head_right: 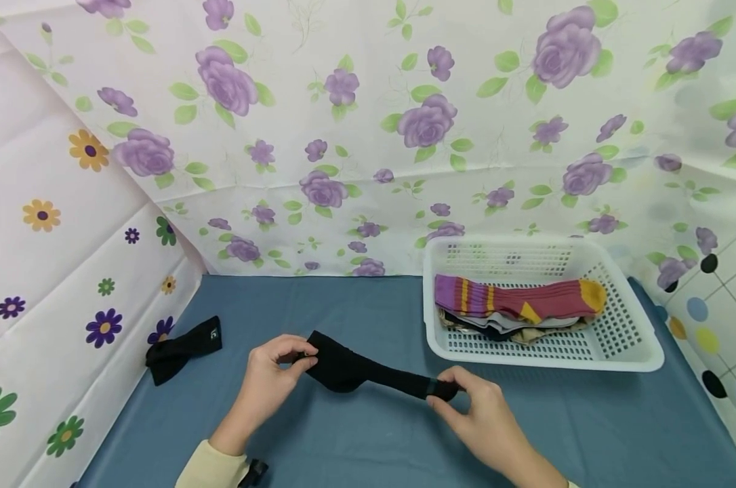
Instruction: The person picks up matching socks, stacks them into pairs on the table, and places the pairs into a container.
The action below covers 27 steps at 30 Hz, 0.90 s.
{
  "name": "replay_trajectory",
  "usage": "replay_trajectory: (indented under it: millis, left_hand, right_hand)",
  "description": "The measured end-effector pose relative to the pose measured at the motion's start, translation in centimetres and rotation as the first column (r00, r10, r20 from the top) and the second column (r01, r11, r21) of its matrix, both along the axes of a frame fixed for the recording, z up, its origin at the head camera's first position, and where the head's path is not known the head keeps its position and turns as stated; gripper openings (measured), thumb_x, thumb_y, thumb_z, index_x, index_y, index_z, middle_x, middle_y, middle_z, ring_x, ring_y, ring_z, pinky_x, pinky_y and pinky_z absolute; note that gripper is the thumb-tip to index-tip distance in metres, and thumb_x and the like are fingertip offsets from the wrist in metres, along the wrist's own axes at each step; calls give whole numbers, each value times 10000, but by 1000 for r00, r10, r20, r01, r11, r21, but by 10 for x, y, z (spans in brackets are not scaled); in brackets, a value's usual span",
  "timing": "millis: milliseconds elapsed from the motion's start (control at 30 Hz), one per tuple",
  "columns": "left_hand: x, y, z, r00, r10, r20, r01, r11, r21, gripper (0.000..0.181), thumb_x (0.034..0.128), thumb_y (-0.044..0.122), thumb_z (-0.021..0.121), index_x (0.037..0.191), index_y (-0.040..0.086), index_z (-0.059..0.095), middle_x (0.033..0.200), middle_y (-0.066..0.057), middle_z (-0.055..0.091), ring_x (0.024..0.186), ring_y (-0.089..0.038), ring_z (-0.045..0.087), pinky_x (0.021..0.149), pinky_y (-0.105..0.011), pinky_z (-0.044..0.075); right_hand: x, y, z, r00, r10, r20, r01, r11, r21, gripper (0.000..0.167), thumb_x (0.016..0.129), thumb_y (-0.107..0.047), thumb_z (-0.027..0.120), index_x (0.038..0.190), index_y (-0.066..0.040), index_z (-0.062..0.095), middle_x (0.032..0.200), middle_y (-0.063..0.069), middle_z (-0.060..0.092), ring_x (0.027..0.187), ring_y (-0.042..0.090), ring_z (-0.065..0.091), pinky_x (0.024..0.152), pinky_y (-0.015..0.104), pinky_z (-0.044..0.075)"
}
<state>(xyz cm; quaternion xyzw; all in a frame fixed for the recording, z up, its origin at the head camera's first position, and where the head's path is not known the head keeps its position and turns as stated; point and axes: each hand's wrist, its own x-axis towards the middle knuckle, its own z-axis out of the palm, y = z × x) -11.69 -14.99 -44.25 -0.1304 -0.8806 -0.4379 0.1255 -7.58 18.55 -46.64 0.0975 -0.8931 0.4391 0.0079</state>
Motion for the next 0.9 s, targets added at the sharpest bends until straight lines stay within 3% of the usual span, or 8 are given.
replay_trajectory:
  millis: [100, 200, 333, 433, 533, 700, 800, 900]
  left_hand:
    - [1, 0, 0, 999, 3, 34, -4, 1000, 25, 187, 779, 100, 753, 875, 256, 715, 918, 142, 651, 790, -12, 615, 682, -221, 531]
    - [2, 2, 1, 996, 16, 85, -20, 999, 49, 200, 769, 104, 763, 868, 271, 718, 911, 149, 658, 751, -7, 624, 669, -215, 532]
    - [1, 3, 1, 986, 27, 167, -34, 999, 39, 208, 766, 127, 768, 877, 296, 717, 924, 148, 663, 716, -16, 634, 653, -214, 528]
    - [1, 2, -1, 970, 21, 240, -22, 1000, 4, 201, 771, 149, 764, 896, 298, 713, 956, 116, 666, 669, -43, 630, 592, -227, 517]
    - [-2, 2, -7, 947, 4, 321, 4, 1000, -24, 188, 781, 170, 755, 915, 293, 709, 979, 77, 671, 636, -82, 624, 530, -254, 500]
    - [-7, 5, -25, 905, -25, 426, 37, 999, -19, 169, 797, 176, 741, 936, 265, 706, 935, 51, 678, 608, -158, 610, 504, -293, 482]
    - [-10, 9, -34, 899, -32, 438, 51, 998, -32, 162, 809, 160, 730, 956, 223, 709, 858, 48, 670, 571, -158, 576, 495, -294, 466]
    - [-13, 14, -42, 910, -20, 415, 61, 994, -86, 161, 817, 157, 723, 971, 198, 707, 759, 50, 636, 525, -143, 513, 478, -280, 435]
  right_hand:
    - [-2, 2, -2, 999, -32, 25, 34, 998, -60, 252, 775, -441, 718, 949, -324, 578, 876, -153, 648, 864, 6, 653, 753, 283, 550]
    - [-3, 3, -4, 997, -76, 24, 78, 993, -89, 251, 786, -430, 712, 980, -325, 591, 848, -115, 626, 736, 15, 626, 653, 233, 535]
    - [-3, 4, -5, 989, -149, 1, 149, 986, -74, 248, 784, -426, 715, 997, -352, 612, 655, -87, 592, 497, 87, 522, 478, 241, 449]
    - [-3, 5, -5, 981, -188, 51, 191, 979, -67, 253, 770, -439, 724, 981, -339, 626, 548, -68, 583, 442, 141, 538, 443, 259, 441]
    - [-4, 6, -7, 967, -214, 137, 222, 974, -48, 286, 749, -449, 741, 966, -290, 644, 564, -40, 621, 475, 182, 596, 462, 267, 471]
    - [-9, 9, -15, 953, -219, 209, 223, 975, 6, 310, 726, -359, 789, 966, -205, 668, 837, 26, 708, 504, 181, 619, 480, 249, 500]
    - [-13, 11, -20, 951, -208, 229, 205, 978, 36, 294, 719, -298, 804, 955, -188, 668, 922, 33, 706, 498, 174, 614, 468, 244, 496]
    - [-17, 12, -26, 947, -190, 258, 180, 982, 61, 247, 727, -270, 800, 920, -189, 670, 858, 1, 703, 501, 161, 619, 458, 250, 488]
